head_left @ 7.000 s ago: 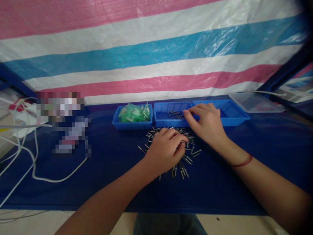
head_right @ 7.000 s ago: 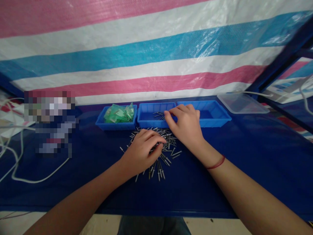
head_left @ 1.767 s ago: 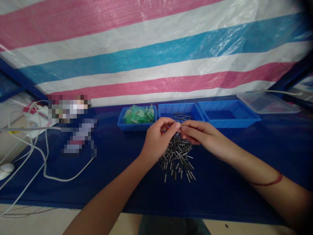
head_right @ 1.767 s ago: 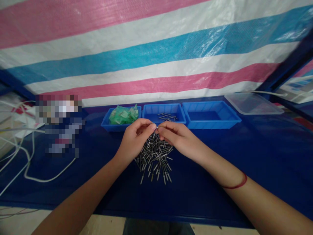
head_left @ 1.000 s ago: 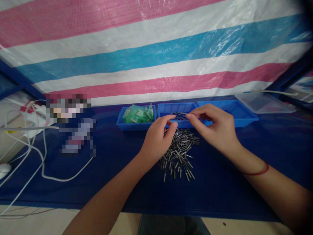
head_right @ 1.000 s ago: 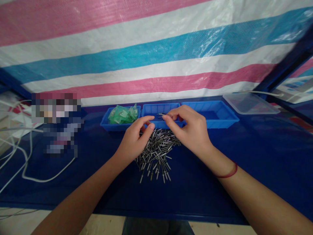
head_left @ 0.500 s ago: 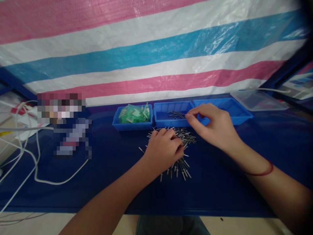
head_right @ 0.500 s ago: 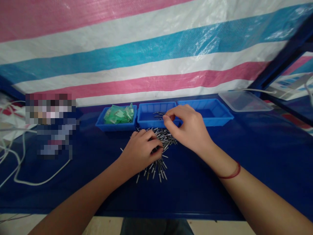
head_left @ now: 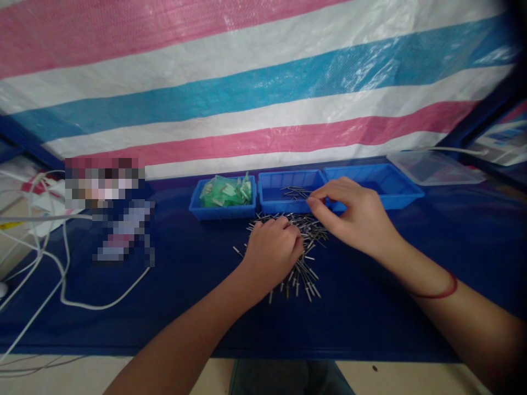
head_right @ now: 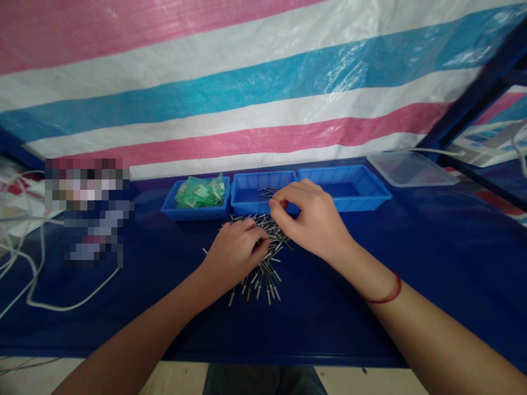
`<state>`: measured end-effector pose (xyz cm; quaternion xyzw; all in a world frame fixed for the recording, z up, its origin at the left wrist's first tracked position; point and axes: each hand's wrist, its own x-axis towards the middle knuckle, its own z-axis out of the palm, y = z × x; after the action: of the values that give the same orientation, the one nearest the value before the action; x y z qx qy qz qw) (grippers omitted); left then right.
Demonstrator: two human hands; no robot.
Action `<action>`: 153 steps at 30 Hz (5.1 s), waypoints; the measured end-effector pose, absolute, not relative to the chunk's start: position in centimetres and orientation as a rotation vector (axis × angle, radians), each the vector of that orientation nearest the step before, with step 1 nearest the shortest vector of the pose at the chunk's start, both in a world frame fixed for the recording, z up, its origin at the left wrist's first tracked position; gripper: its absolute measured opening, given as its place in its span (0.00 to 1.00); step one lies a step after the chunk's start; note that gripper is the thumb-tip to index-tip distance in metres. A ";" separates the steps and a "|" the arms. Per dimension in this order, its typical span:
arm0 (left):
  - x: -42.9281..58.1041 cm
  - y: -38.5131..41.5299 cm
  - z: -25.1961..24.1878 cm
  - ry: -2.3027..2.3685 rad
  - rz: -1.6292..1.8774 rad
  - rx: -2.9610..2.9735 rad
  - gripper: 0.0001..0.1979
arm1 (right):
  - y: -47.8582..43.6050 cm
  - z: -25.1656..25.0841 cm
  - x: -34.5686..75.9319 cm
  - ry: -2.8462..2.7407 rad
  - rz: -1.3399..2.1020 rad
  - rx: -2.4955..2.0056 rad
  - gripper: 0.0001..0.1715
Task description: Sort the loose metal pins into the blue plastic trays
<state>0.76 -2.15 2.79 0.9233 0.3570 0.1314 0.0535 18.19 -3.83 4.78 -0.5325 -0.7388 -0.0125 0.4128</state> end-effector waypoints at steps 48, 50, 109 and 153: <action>0.2 -2.2 2.9 0.945 0.376 2.852 0.13 | -2.5 3.3 19.2 -1.788 -0.227 -1.553 0.13; 0.4 -2.4 2.8 0.955 0.350 2.868 0.14 | -2.7 3.4 18.9 -1.788 -0.203 -1.547 0.12; 0.0 -0.9 3.2 0.957 1.106 2.081 0.07 | -3.9 4.1 16.8 -1.615 1.067 -1.242 0.18; 0.2 -0.8 2.6 0.947 0.412 2.943 0.12 | -2.9 3.5 18.3 -1.794 -0.274 -1.507 0.10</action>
<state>0.23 -0.85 2.57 0.9435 0.3037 0.1320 0.0115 18.25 -2.92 3.52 -0.5906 -0.7031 -0.1073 0.3812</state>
